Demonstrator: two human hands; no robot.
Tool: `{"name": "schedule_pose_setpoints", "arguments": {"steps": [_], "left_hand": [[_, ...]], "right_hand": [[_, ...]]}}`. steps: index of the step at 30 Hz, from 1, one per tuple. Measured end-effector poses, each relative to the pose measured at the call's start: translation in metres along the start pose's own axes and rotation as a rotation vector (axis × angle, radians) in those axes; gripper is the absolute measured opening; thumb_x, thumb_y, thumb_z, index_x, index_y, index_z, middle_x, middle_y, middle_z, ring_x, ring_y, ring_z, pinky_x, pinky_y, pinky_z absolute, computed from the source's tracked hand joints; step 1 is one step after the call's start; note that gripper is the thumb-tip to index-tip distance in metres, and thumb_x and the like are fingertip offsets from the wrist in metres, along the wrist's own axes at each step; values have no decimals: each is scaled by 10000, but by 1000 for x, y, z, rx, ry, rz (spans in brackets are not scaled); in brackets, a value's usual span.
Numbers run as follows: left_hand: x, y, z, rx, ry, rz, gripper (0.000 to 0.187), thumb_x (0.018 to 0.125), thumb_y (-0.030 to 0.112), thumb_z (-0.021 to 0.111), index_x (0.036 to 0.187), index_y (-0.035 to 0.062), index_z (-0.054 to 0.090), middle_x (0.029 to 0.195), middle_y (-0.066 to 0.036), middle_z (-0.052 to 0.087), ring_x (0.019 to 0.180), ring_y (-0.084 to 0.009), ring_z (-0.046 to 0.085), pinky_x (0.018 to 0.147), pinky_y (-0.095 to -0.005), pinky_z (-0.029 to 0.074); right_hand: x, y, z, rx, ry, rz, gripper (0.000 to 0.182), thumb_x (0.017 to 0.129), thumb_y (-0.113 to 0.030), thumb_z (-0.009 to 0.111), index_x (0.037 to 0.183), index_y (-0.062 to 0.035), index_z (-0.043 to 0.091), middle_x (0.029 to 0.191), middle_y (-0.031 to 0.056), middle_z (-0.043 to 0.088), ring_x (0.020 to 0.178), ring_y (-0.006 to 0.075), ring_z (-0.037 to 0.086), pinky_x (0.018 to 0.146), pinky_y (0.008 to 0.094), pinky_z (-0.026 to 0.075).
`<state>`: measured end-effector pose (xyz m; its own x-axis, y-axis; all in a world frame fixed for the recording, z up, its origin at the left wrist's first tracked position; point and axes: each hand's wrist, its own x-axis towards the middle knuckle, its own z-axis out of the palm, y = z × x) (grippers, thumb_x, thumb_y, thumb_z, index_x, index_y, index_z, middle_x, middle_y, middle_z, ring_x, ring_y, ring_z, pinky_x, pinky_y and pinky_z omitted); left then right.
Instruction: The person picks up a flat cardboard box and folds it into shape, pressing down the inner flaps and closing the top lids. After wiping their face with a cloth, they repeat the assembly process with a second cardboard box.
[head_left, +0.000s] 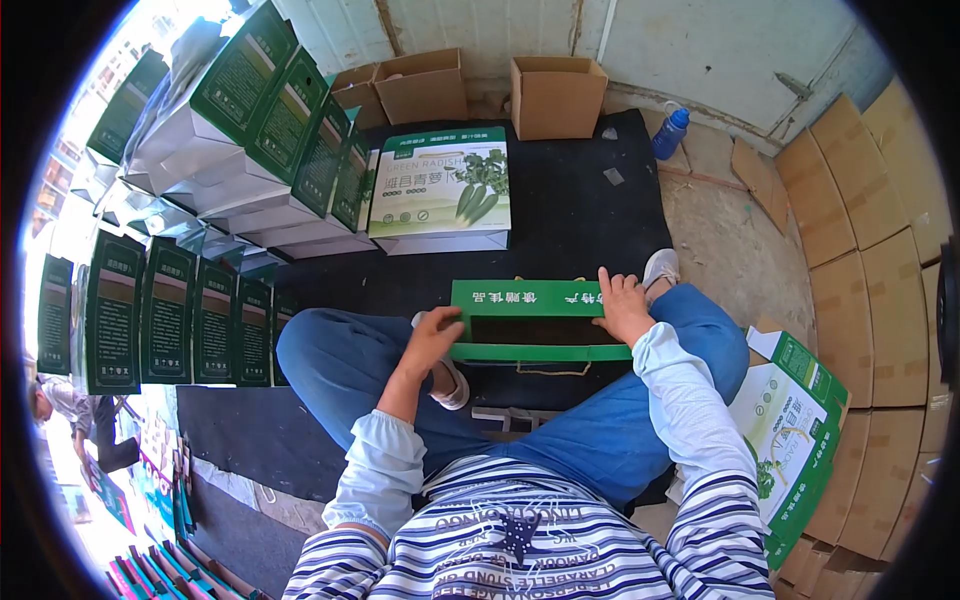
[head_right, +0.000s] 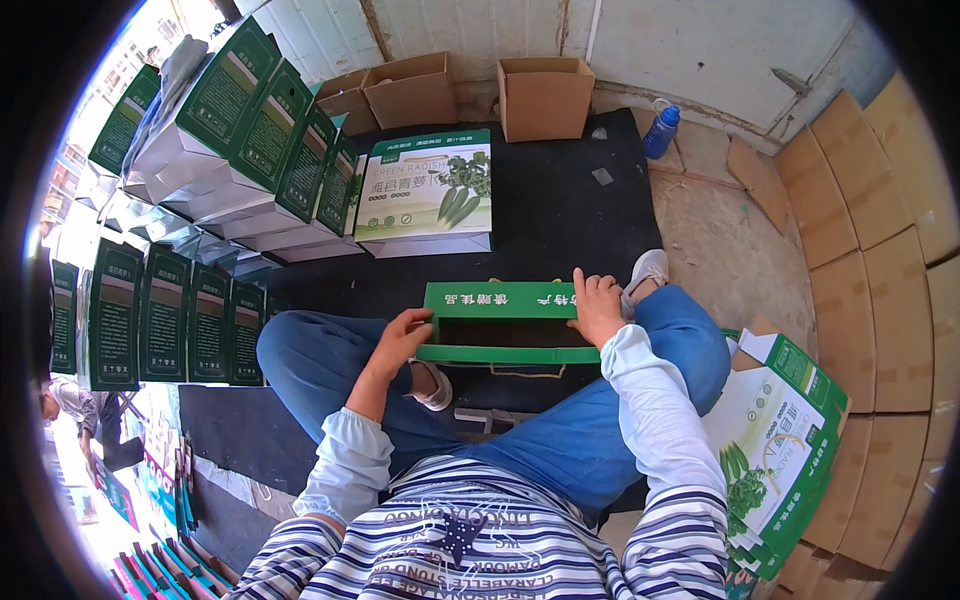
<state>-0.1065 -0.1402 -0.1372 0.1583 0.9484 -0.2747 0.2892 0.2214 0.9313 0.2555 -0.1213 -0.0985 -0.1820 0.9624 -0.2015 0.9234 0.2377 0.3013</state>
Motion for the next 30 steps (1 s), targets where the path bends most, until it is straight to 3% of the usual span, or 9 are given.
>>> {"name": "schedule_pose_setpoints", "arguments": {"steps": [4, 7, 10, 16, 19, 22, 25, 28, 30], "left_hand": [[4, 15, -1, 112, -108, 73, 605, 814, 172, 685, 1357, 79, 434, 1141, -195, 502, 860, -270, 614, 761, -351, 503], [7, 27, 6, 611, -42, 163, 814, 766, 187, 732, 1449, 190, 289, 1109, -236, 503, 902, -362, 613, 772, -415, 509], [10, 37, 13, 799, -62, 71, 958, 741, 224, 755, 1486, 279, 156, 1057, -229, 518, 910, -411, 596, 778, -464, 493], [16, 31, 20, 1017, -88, 37, 922, 816, 383, 663, 1491, 300, 40, 951, -213, 582, 828, -429, 623, 707, -480, 517], [19, 19, 23, 1113, -50, 100, 892, 841, 414, 620, 1494, 285, 27, 934, -211, 594, 760, -419, 636, 638, -475, 530], [20, 11, 23, 1187, -21, 158, 901, 842, 427, 614, 1496, 262, 17, 908, -205, 596, 704, -406, 644, 572, -460, 531], [18, 32, 26, 1179, -126, -27, 867, 832, 410, 618, 1498, 246, 88, 1079, -233, 567, 894, -410, 623, 715, -495, 522], [17, 30, 23, 1377, 163, 425, 811, 810, 374, 635, 1482, 230, 206, 1333, -230, 427, 1167, -399, 482, 922, -536, 421], [23, 27, 21, 1279, 80, 545, 782, 774, 347, 666, 1450, 226, 290, 1427, -187, 331, 1270, -390, 358, 988, -560, 332]], "right_hand": [[-1, -1, 0, 18, -23, -1, 1026, 684, -502, 752, 1444, -40, 241, 1154, 186, 501, 1097, 384, 475, 877, 451, 444], [-2, 0, 6, 14, -3, -18, 1009, 673, -547, 736, 1447, -98, 269, 1197, 192, 499, 1104, 402, 472, 818, 507, 456], [-4, -1, 8, 6, 4, -13, 1009, 671, -549, 737, 1449, -107, 271, 1197, 191, 498, 1099, 404, 471, 802, 506, 458], [-7, 1, -10, 128, -68, -33, 1024, 700, -498, 739, 1453, -36, 220, 1218, 208, 479, 1156, 396, 447, 926, 484, 408], [-10, 8, -10, 217, 36, -88, 1038, 650, -537, 750, 1441, -70, 266, 1251, 211, 482, 1136, 389, 470, 934, 515, 385], [2, 22, -17, 377, -221, -117, 1063, 642, -556, 742, 1448, -70, 249, 1291, 214, 470, 1159, 385, 468, 958, 510, 376], [12, 21, -14, 299, -205, -130, 871, 635, -460, 801, 1295, -58, 401, 1188, 168, 538, 1110, 354, 520, 888, 478, 448], [12, 14, -7, 252, -68, -98, 747, 600, -381, 844, 1156, -58, 464, 1088, 137, 574, 1054, 325, 552, 827, 463, 487], [6, 14, -3, 270, -14, -106, 761, 588, -385, 847, 1158, -58, 463, 1076, 140, 576, 1044, 324, 552, 836, 475, 481]]}}
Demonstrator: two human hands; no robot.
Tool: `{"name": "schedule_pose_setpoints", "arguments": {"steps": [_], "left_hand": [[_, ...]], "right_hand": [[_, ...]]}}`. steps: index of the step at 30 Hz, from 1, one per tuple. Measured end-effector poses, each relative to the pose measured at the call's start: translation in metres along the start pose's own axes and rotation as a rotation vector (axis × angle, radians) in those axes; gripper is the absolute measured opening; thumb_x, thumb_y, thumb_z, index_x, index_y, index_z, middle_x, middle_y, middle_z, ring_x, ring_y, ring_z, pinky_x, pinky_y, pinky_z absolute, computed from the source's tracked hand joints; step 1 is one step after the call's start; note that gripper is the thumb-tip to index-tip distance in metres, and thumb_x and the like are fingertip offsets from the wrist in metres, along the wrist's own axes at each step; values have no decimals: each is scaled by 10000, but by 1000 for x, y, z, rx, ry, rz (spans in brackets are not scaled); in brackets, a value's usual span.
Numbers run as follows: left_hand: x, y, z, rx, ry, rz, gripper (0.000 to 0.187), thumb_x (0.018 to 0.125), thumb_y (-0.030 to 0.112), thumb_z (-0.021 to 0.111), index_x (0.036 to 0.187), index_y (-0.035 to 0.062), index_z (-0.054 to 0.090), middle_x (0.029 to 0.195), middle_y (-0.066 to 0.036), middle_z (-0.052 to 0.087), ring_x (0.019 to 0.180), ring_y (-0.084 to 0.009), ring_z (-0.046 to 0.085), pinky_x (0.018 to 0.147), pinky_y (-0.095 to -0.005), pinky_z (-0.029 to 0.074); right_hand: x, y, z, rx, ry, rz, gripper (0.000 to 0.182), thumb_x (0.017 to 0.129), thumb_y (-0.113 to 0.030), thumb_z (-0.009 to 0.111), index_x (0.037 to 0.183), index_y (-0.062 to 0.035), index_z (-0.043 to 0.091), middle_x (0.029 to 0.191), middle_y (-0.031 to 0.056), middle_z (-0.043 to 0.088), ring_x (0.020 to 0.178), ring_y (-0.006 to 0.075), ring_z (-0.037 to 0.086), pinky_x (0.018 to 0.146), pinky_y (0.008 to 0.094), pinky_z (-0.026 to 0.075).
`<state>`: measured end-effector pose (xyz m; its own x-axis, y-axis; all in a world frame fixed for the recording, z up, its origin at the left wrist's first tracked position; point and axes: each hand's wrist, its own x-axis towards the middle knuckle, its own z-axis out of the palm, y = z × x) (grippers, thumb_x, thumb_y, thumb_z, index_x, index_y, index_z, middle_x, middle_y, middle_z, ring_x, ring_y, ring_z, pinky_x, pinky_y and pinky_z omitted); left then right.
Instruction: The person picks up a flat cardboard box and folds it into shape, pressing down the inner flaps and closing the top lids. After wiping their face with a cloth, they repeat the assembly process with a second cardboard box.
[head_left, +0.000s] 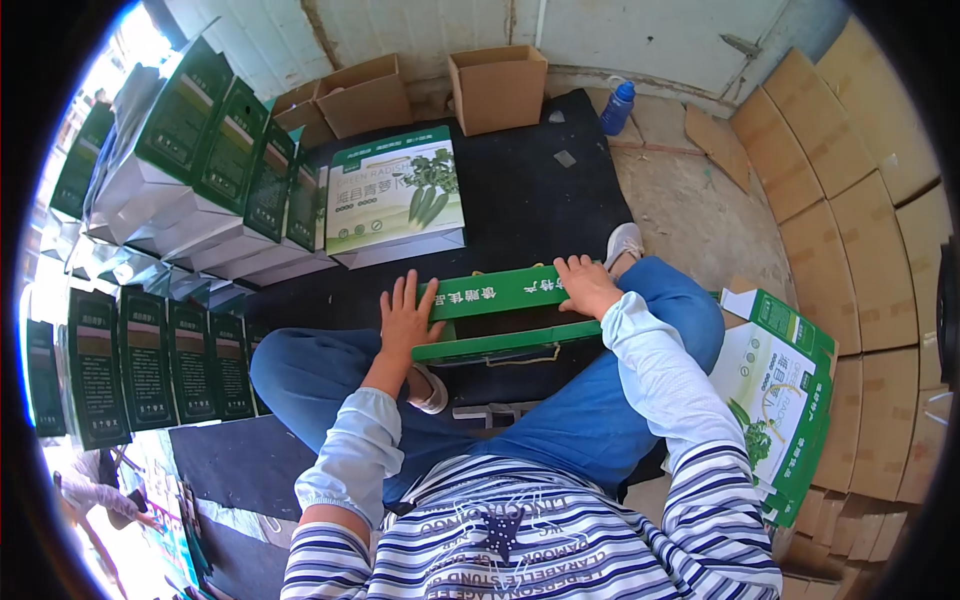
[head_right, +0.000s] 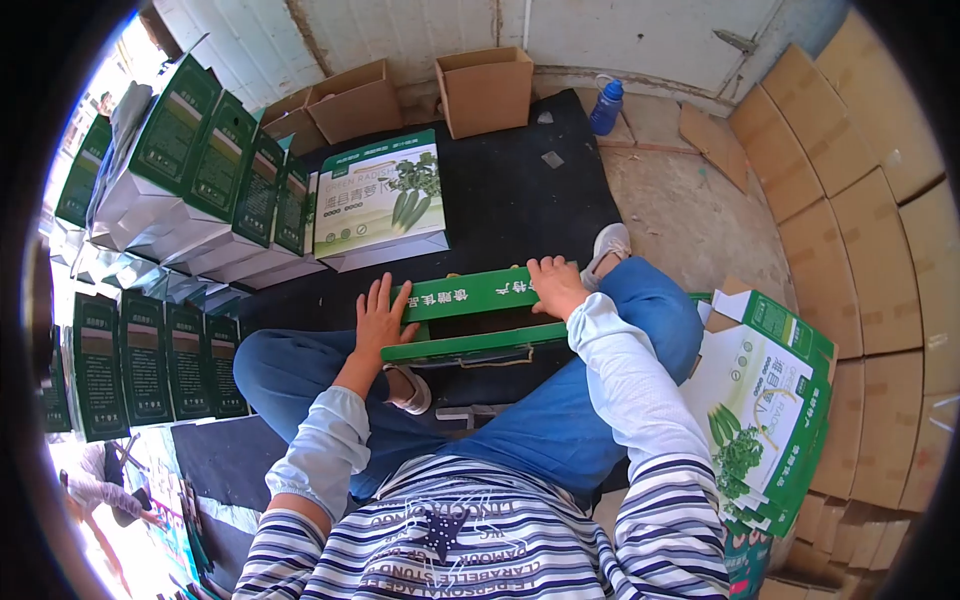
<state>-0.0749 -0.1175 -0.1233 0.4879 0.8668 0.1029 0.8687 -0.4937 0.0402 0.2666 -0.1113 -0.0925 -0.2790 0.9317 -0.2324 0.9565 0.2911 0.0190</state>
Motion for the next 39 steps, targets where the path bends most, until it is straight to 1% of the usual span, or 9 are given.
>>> {"name": "schedule_pose_setpoints", "arguments": {"steps": [6, 8, 11, 15, 23, 26, 29, 32, 39], "left_hand": [[-1, -1, 15, -41, 42, 59, 767, 746, 312, 697, 1423, 238, 344, 1465, -158, 306, 1328, -392, 297, 1007, -569, 316], [-1, 0, 15, -44, 22, 47, 763, 753, 316, 696, 1425, 240, 342, 1468, -154, 303, 1330, -392, 294, 1005, -571, 320], [1, 3, 8, -33, -52, 32, 731, 809, 317, 643, 1448, 227, 300, 1486, -148, 266, 1345, -388, 267, 1028, -561, 303], [-1, 2, 6, -27, -44, 27, 737, 803, 318, 652, 1447, 232, 303, 1486, -141, 269, 1346, -382, 269, 1020, -557, 316], [4, -3, 9, -122, -45, 23, 722, 772, 333, 688, 1414, 248, 369, 1459, -155, 320, 1336, -387, 292, 1014, -535, 336], [14, -32, 19, -462, -108, 77, 654, 781, 336, 685, 1371, 197, 442, 1433, -175, 353, 1321, -385, 317, 1026, -477, 347], [21, -48, 8, -1357, -167, -357, 654, 748, 370, 720, 1313, 123, 505, 1387, -191, 401, 1296, -376, 350, 1028, -442, 355], [9, 6, -43, -417, 179, 42, 778, 698, 389, 764, 1342, 85, 452, 1376, -184, 402, 1291, -345, 362, 1047, -482, 320], [-26, 83, -43, -34, -53, 78, 1006, 569, 376, 835, 1405, 108, 344, 1376, -150, 391, 1281, -316, 365, 1057, -542, 254]], "right_hand": [[-6, 45, -23, 571, 185, -22, 636, 769, -375, 688, 1244, 2, 497, 1182, 251, 541, 1112, 393, 520, 946, 418, 432], [-12, 73, -41, 420, -219, 329, 590, 828, -442, 618, 1216, -5, 538, 1136, 233, 580, 1050, 357, 577, 908, 402, 463], [-30, 91, -32, 970, -632, 447, 579, 894, -544, 485, 1099, -18, 612, 1051, 194, 636, 998, 294, 612, 835, 389, 490], [-43, 50, -5, 1095, -492, 245, 764, 900, -681, 311, 1002, -4, 651, 1031, 129, 635, 964, 224, 589, 804, 341, 458], [-62, 36, -30, 701, -406, -11, 816, 739, -740, 537, 1078, -6, 646, 1087, 189, 636, 1023, 304, 593, 875, 360, 438], [-57, 33, -33, 687, -325, 79, 762, 681, -695, 640, 1027, -16, 668, 994, 206, 660, 952, 319, 625, 824, 378, 469], [-52, 32, -28, 571, -217, 150, 763, 656, -699, 651, 997, -17, 678, 950, 208, 667, 901, 326, 641, 798, 388, 478], [-51, 23, -46, 492, -207, 166, 751, 662, -698, 643, 965, -12, 668, 914, 208, 664, 873, 346, 640, 772, 403, 479], [-60, 22, -23, 538, 4, 206, 606, 682, -542, 724, 987, -46, 556, 863, 198, 643, 831, 359, 627, 736, 418, 474]]}}
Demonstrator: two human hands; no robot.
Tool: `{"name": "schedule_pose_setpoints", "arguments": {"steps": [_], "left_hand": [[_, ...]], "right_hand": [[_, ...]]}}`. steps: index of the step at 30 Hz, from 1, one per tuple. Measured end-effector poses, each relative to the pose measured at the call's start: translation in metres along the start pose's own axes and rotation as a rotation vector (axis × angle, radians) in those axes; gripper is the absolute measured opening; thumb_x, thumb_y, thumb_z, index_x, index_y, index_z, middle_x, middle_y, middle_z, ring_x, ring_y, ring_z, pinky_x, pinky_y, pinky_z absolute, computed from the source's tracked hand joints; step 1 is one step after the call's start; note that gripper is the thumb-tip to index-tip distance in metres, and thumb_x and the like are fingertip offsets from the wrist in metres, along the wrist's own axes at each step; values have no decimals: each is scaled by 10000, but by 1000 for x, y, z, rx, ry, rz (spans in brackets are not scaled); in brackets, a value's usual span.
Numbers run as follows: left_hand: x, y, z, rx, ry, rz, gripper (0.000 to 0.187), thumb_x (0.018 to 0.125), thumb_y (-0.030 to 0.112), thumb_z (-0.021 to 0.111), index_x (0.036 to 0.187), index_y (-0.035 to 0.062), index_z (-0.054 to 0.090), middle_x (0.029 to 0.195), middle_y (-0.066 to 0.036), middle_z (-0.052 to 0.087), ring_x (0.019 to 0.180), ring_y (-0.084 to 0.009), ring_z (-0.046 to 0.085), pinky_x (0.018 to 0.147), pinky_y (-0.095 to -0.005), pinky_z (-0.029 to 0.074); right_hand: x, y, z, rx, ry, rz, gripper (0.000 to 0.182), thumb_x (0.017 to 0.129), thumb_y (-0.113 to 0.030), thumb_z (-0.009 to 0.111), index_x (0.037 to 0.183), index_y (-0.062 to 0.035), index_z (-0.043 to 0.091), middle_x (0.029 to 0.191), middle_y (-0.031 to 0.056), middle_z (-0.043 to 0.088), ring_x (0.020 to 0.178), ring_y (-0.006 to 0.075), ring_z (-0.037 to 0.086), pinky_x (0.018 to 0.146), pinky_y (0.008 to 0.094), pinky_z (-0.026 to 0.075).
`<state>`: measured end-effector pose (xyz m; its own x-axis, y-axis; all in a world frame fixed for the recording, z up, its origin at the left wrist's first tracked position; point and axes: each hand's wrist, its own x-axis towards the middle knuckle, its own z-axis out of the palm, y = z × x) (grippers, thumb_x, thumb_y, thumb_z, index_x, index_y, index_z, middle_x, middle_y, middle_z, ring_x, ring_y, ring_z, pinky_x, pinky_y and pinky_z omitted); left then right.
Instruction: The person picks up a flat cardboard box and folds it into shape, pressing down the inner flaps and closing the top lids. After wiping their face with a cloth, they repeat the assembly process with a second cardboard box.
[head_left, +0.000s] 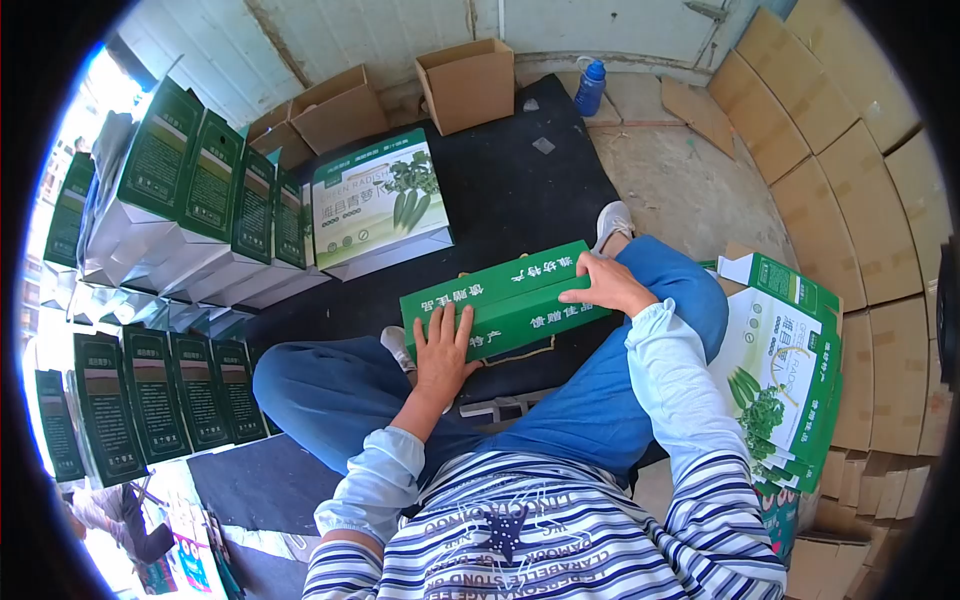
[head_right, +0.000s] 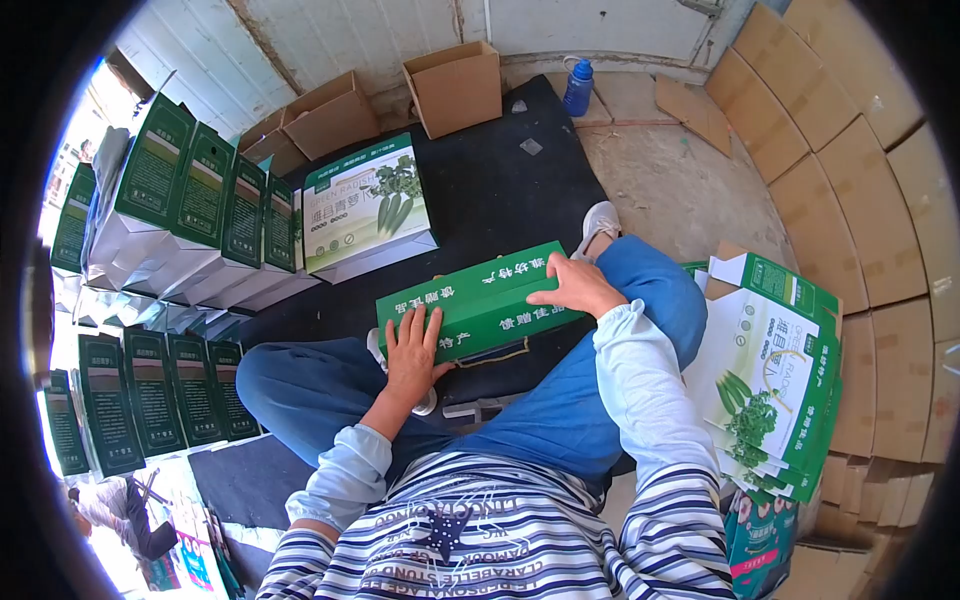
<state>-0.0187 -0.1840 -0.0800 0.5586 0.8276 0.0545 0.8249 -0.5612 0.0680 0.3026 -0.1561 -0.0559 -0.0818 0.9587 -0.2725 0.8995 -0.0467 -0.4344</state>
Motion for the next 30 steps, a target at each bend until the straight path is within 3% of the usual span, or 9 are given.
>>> {"name": "schedule_pose_setpoints", "arguments": {"steps": [5, 8, 11, 18, 26, 30], "left_hand": [[6, -6, 3, -66, 61, 25, 904, 551, 320, 841, 1309, 76, 415, 1292, -168, 431, 1224, -333, 399, 1019, -490, 307], [6, -5, 4, -68, 59, 43, 846, 545, 328, 836, 1249, 70, 444, 1220, -163, 456, 1171, -333, 427, 972, -460, 342], [10, -6, 1, -48, 24, 57, 826, 545, 341, 831, 1224, 64, 451, 1180, -154, 465, 1135, -327, 442, 943, -445, 358], [8, -5, 5, -12, 11, 60, 859, 553, 364, 828, 1242, 42, 429, 1178, -152, 467, 1130, -321, 448, 936, -427, 361], [6, -5, 7, 1, -29, 28, 967, 590, 397, 812, 1367, 43, 358, 1326, -189, 412, 1230, -344, 396, 992, -477, 330], [10, -8, 8, 1, -37, 42, 978, 598, 412, 807, 1384, 52, 351, 1385, -202, 372, 1281, -356, 356, 1022, -504, 304]], "right_hand": [[-12, 9, 11, 5, 207, -209, 447, 715, -330, 764, 996, -55, 553, 955, 149, 602, 898, 332, 603, 760, 433, 477], [-22, 0, 7, -24, 199, -125, 395, 721, -300, 761, 962, -55, 566, 970, 115, 571, 946, 306, 583, 786, 422, 479], [-20, 1, 8, -132, 269, -201, 362, 712, -304, 766, 911, -57, 592, 962, 100, 549, 959, 293, 570, 806, 395, 477], [-14, 4, 12, -115, 212, -113, 328, 697, -311, 775, 863, -73, 621, 978, 106, 538, 986, 297, 558, 818, 400, 471], [1, 14, 18, -157, 175, -83, 340, 649, -361, 798, 800, -90, 658, 956, 110, 560, 942, 298, 582, 777, 404, 469], [22, 8, 0, -165, -74, -21, 358, 627, -397, 797, 766, -93, 669, 887, 112, 614, 861, 295, 610, 739, 408, 474]]}}
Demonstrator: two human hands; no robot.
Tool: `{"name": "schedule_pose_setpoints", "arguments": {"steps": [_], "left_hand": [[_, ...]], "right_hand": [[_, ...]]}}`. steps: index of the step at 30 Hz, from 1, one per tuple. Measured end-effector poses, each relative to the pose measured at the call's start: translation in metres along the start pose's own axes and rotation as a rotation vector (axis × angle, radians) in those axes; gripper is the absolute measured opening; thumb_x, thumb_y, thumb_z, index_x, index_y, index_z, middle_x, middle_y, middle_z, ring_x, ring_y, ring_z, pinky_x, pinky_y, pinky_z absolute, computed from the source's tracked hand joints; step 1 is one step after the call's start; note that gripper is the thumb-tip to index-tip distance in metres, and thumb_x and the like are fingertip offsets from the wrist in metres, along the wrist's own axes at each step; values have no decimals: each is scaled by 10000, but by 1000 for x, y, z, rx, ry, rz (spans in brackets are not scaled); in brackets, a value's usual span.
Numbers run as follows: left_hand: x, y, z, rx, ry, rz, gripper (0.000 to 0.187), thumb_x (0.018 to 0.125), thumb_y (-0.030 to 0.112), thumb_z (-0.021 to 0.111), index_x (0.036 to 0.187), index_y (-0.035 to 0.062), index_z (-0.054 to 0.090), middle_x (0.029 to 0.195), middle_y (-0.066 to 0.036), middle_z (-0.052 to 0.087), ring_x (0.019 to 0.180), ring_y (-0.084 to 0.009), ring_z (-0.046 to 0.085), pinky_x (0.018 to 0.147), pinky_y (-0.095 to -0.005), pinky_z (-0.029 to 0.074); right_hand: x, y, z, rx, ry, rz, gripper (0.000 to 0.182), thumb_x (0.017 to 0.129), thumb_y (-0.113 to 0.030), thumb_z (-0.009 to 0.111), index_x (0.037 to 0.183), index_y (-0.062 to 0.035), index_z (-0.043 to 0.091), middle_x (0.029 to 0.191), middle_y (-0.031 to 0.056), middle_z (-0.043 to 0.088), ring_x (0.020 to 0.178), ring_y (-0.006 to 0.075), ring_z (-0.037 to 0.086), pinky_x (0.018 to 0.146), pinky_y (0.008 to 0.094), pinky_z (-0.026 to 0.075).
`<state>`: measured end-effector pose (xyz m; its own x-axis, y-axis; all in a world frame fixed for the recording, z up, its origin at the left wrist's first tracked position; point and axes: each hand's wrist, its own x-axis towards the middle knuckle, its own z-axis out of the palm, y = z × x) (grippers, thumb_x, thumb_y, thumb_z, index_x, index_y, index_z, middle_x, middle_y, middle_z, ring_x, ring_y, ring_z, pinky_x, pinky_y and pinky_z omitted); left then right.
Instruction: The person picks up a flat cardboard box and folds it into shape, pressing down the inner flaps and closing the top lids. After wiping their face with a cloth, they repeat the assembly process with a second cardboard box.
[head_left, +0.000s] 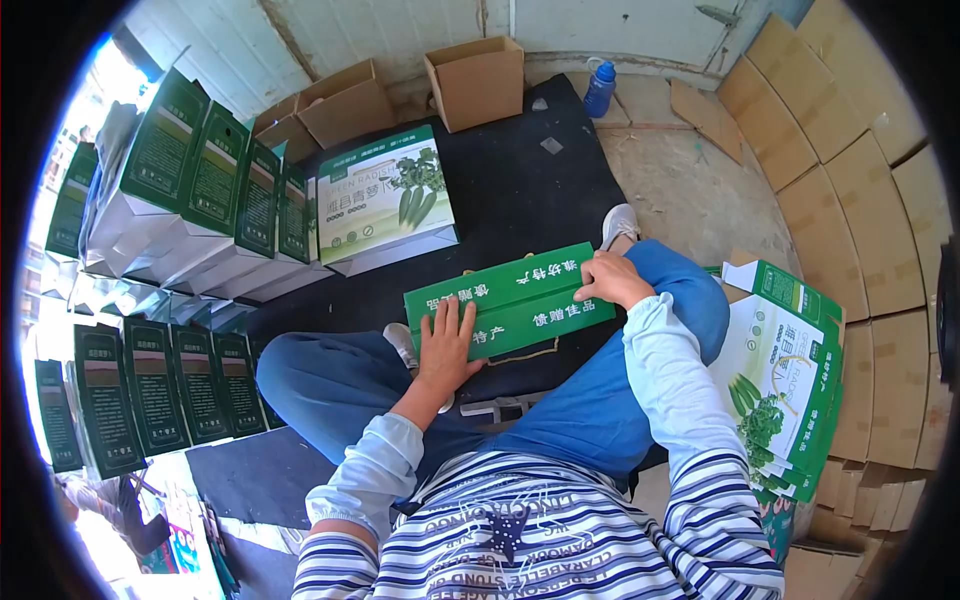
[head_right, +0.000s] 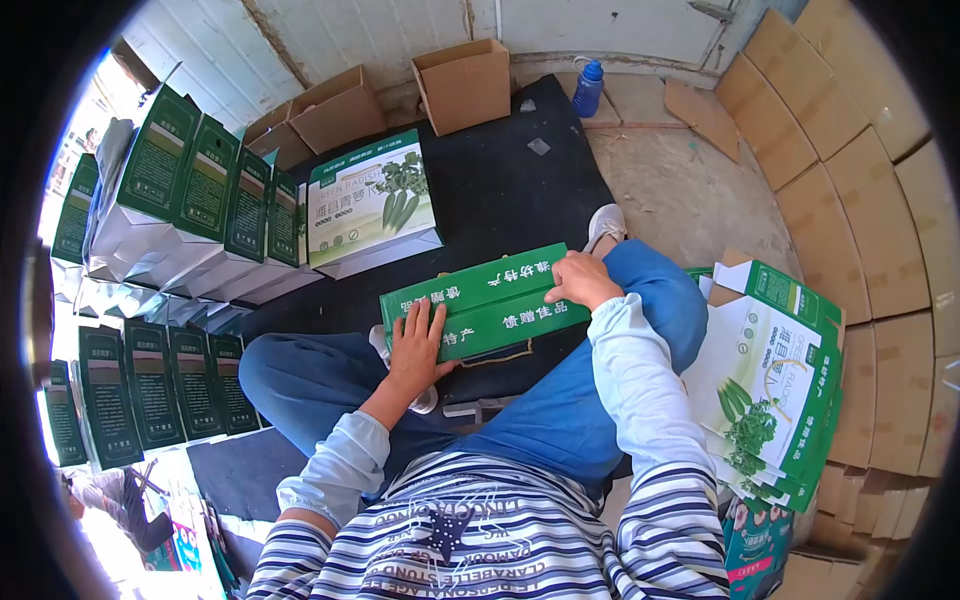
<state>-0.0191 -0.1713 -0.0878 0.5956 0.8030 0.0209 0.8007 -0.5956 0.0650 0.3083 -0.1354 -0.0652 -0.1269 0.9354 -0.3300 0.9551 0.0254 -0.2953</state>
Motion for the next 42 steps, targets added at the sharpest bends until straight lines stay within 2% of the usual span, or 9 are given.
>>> {"name": "schedule_pose_setpoints", "arguments": {"steps": [3, 9, 15, 23, 29, 32, 35, 40, 42], "left_hand": [[2, -2, 0, -8, 16, 29, 964, 588, 416, 810, 1366, 47, 376, 1335, -187, 407, 1242, -346, 388, 1006, -475, 327], [14, 9, -4, -152, 11, 111, 858, 565, 431, 813, 1243, 29, 474, 1085, -121, 489, 1046, -289, 471, 897, -400, 388], [24, 6, -2, -43, -12, 227, 760, 571, 491, 780, 1111, 31, 510, 958, -83, 482, 924, -253, 487, 768, -374, 407], [28, 9, 1, 108, -59, 196, 846, 600, 526, 747, 1213, 14, 469, 965, -80, 483, 907, -229, 488, 706, -366, 421], [30, 13, 1, 152, -125, 146, 973, 622, 557, 730, 1351, 10, 386, 995, -77, 478, 923, -226, 480, 712, -366, 425], [30, 18, 1, 215, -159, 100, 1011, 621, 578, 726, 1387, 31, 358, 1012, -76, 473, 934, -227, 471, 719, -363, 423], [31, 23, 3, 253, -183, 64, 1035, 612, 593, 726, 1405, 49, 345, 1024, -74, 469, 940, -227, 464, 725, -358, 419], [28, 19, 4, 196, -135, 65, 1021, 612, 582, 736, 1395, 48, 358, 1033, -83, 471, 954, -237, 469, 749, -366, 424], [26, 16, -6, 104, -137, 60, 1005, 623, 574, 738, 1380, 27, 367, 1071, -110, 489, 991, -261, 483, 784, -382, 436]], "right_hand": [[6, 4, -2, 21, -67, -28, 349, 626, -393, 794, 751, -91, 671, 851, 112, 635, 837, 289, 617, 721, 407, 472], [4, 7, -2, 62, -114, -54, 338, 633, -377, 787, 745, -83, 665, 850, 119, 633, 876, 286, 609, 724, 395, 462], [1, 11, 1, 65, -132, -44, 324, 675, -385, 763, 772, -86, 680, 897, 126, 628, 938, 285, 594, 778, 397, 454], [11, 11, 5, 16, -77, -9, 361, 665, -410, 767, 799, -82, 697, 886, 127, 646, 899, 299, 617, 784, 402, 471], [27, 5, 0, -97, -229, 67, 406, 658, -452, 767, 791, -75, 695, 923, 112, 663, 904, 279, 625, 757, 391, 476], [27, -2, -3, -120, -266, 123, 456, 651, -467, 766, 869, -72, 699, 968, 121, 665, 958, 291, 620, 789, 388, 480], [14, -4, 2, -151, -44, 86, 567, 649, -454, 775, 973, 4, 690, 1018, 182, 656, 990, 310, 623, 842, 397, 491], [8, 10, 12, -27, 51, 62, 670, 619, -536, 761, 996, 10, 668, 992, 209, 653, 953, 313, 633, 823, 403, 495], [-7, 10, 5, 44, 87, 156, 704, 634, -559, 746, 1001, 33, 648, 957, 225, 652, 922, 320, 642, 802, 401, 499]]}}
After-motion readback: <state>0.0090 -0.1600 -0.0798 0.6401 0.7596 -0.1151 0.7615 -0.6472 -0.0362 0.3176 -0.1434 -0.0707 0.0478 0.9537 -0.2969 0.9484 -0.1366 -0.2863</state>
